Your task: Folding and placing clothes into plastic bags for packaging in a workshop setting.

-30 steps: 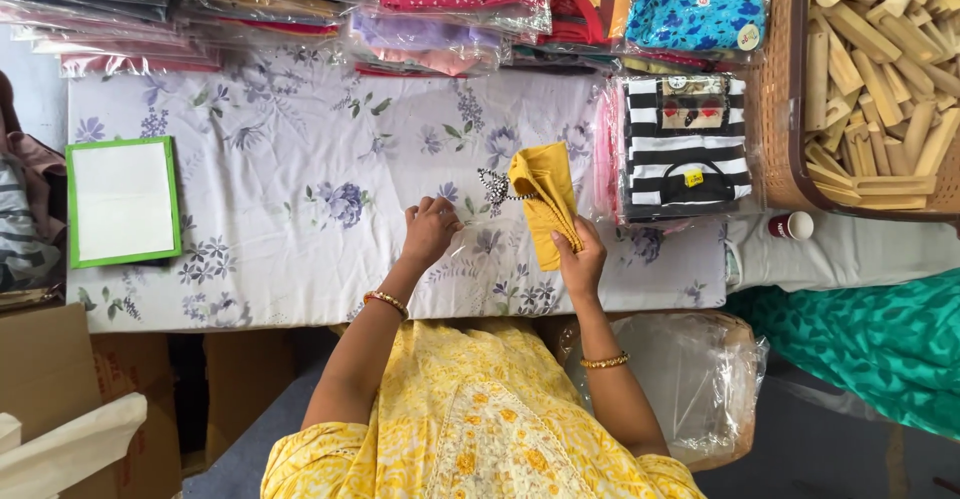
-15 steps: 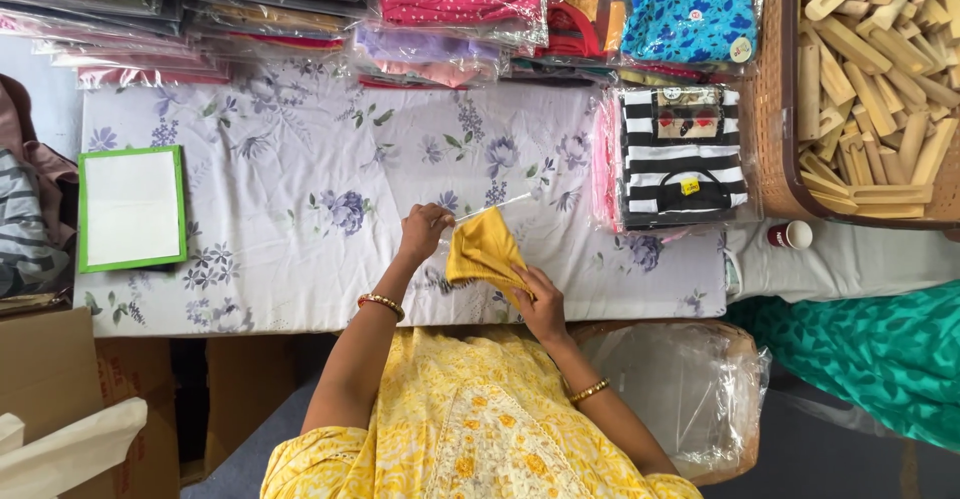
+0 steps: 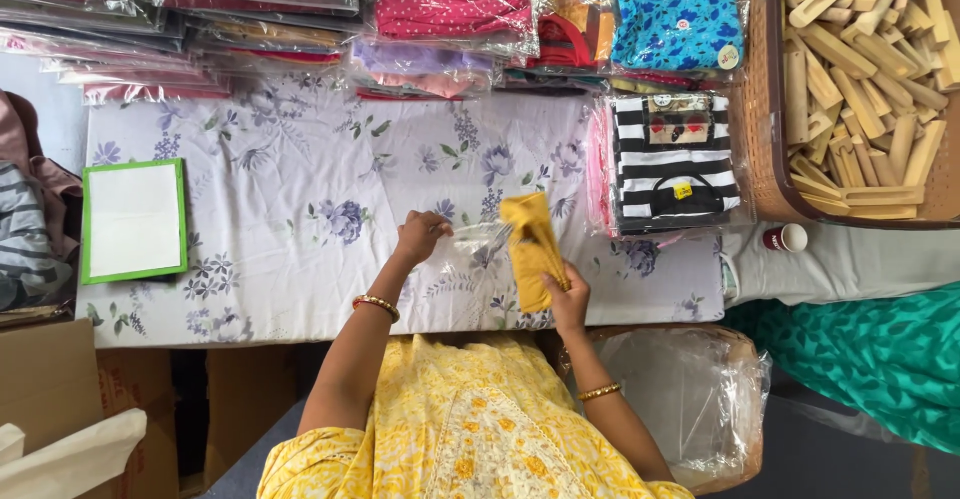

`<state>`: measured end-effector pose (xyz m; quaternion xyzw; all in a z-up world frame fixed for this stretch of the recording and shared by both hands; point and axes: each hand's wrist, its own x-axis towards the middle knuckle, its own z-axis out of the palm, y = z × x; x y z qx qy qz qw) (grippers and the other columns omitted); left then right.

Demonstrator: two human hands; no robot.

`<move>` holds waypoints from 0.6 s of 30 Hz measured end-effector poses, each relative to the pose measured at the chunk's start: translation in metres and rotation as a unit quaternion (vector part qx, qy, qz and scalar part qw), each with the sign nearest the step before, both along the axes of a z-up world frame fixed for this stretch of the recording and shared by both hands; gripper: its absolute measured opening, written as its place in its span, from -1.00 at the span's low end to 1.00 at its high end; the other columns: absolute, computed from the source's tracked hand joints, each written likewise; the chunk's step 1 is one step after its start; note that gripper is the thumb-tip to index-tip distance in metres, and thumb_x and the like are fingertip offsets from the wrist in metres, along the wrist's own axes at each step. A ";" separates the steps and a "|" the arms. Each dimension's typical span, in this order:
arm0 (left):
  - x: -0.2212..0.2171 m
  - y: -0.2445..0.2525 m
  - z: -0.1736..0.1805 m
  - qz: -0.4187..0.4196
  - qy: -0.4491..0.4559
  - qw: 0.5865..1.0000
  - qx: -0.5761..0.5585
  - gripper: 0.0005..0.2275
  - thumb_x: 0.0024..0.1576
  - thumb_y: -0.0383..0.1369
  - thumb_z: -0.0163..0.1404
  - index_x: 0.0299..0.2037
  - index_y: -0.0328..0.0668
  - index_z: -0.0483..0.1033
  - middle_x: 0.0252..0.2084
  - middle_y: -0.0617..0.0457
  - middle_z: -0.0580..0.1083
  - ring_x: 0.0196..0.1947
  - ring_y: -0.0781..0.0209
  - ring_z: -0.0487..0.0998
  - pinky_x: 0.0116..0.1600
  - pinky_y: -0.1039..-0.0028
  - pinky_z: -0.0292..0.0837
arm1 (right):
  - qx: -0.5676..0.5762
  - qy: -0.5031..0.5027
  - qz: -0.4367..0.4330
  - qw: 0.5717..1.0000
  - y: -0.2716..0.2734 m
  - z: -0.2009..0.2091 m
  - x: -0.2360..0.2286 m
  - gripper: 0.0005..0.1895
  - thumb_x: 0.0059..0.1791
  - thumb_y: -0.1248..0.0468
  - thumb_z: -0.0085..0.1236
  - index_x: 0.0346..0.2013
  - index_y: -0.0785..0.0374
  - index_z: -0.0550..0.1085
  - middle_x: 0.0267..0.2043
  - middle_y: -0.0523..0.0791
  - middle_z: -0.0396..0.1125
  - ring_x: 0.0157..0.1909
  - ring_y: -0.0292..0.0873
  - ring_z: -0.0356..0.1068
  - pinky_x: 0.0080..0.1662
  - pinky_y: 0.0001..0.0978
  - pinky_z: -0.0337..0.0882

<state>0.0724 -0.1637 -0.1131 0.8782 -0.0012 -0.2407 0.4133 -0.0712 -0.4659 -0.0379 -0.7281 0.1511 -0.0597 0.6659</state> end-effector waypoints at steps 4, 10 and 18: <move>-0.009 -0.015 0.051 -0.058 -0.032 0.995 0.068 -0.83 0.20 -0.13 0.02 -0.18 0.18 0.68 -0.03 0.23 0.52 0.19 0.08 0.34 0.22 -0.01 0.15 | 0.044 0.007 -0.028 0.999 0.003 0.013 0.016 -0.60 0.00 0.42 0.23 0.13 0.45 0.49 -0.05 -0.13 0.49 -0.08 -0.34 0.43 0.02 -0.49 0.43; -0.032 -0.055 0.129 -0.102 -0.236 0.959 0.120 -0.48 0.07 0.00 0.12 0.18 -0.02 0.41 0.14 -0.09 0.38 0.20 -0.05 0.30 0.21 -0.25 0.09 | 0.011 0.017 -0.011 1.000 0.011 -0.001 0.026 -0.58 -0.03 0.45 0.23 0.14 0.42 0.48 -0.04 -0.15 0.50 -0.07 -0.36 0.43 0.02 -0.52 0.42; -0.020 -0.054 0.083 -0.213 -0.318 0.915 0.126 -0.85 0.18 -0.46 0.02 -0.06 -0.19 0.51 0.11 0.04 0.44 0.13 0.07 0.41 0.15 0.28 0.44 | -0.234 -0.090 0.031 0.968 0.023 0.030 0.012 -0.60 0.00 0.33 0.26 0.11 0.41 0.48 0.05 0.06 0.46 0.03 -0.07 0.49 0.05 -0.34 0.45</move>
